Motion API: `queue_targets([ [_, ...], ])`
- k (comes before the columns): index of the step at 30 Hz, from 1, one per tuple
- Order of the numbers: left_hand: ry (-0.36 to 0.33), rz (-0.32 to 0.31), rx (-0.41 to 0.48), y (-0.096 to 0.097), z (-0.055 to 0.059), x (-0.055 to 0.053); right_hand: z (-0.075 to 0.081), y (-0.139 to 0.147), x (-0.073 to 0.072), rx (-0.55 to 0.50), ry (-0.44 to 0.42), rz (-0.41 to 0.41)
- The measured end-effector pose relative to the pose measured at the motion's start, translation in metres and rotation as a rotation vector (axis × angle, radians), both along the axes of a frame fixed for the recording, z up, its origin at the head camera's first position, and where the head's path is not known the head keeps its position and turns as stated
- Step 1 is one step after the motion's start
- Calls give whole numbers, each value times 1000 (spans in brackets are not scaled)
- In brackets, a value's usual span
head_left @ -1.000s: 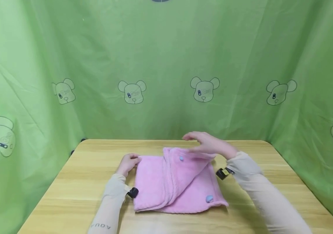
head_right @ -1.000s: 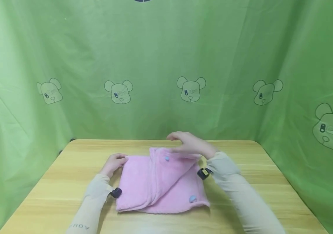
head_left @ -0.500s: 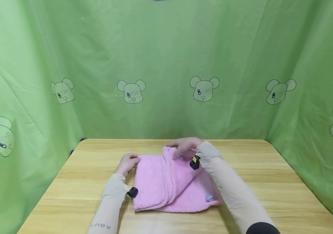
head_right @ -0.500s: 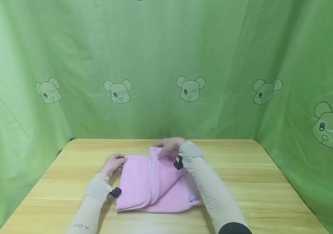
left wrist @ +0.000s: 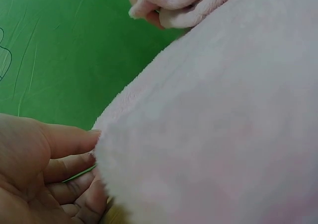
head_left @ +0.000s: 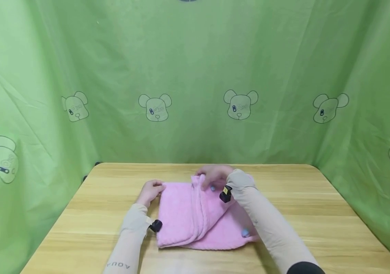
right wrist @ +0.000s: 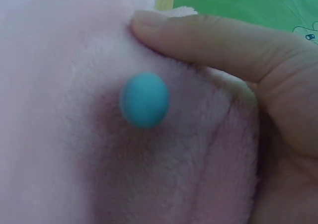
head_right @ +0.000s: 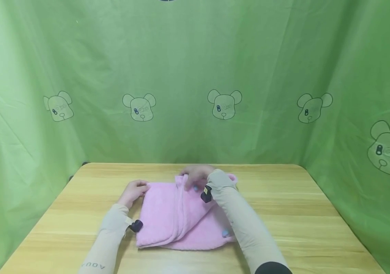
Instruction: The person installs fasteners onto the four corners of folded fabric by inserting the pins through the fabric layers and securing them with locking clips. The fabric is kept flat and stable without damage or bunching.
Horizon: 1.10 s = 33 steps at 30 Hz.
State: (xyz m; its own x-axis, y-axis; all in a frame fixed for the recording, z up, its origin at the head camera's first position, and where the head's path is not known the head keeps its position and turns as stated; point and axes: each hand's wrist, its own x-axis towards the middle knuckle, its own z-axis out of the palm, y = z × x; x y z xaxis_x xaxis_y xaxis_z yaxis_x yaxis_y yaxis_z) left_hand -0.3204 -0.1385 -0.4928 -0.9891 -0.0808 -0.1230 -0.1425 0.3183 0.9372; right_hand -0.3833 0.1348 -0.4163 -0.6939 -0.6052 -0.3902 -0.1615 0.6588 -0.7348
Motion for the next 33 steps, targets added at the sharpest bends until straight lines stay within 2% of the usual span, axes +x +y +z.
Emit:
queue_targets([
  [6,0,-1,-13,-1,0,0,13,10,11,-41,67,-43],
  [9,4,6,-18,-1,0,-1,24,18,23,-48,84,-84],
  [11,7,6,-25,0,-1,-1,32,26,34,-14,152,-82],
  [16,4,6,-21,0,-2,-1,51,48,64,93,418,36],
  [19,4,13,-17,0,-2,-2,56,61,82,73,505,117],
  [24,8,14,-22,0,-2,-2,50,88,113,-8,628,168],
  [29,12,14,-20,0,-2,-1,31,113,140,-70,800,228],
  [33,14,19,-20,1,0,0,17,126,157,-69,933,286],
])
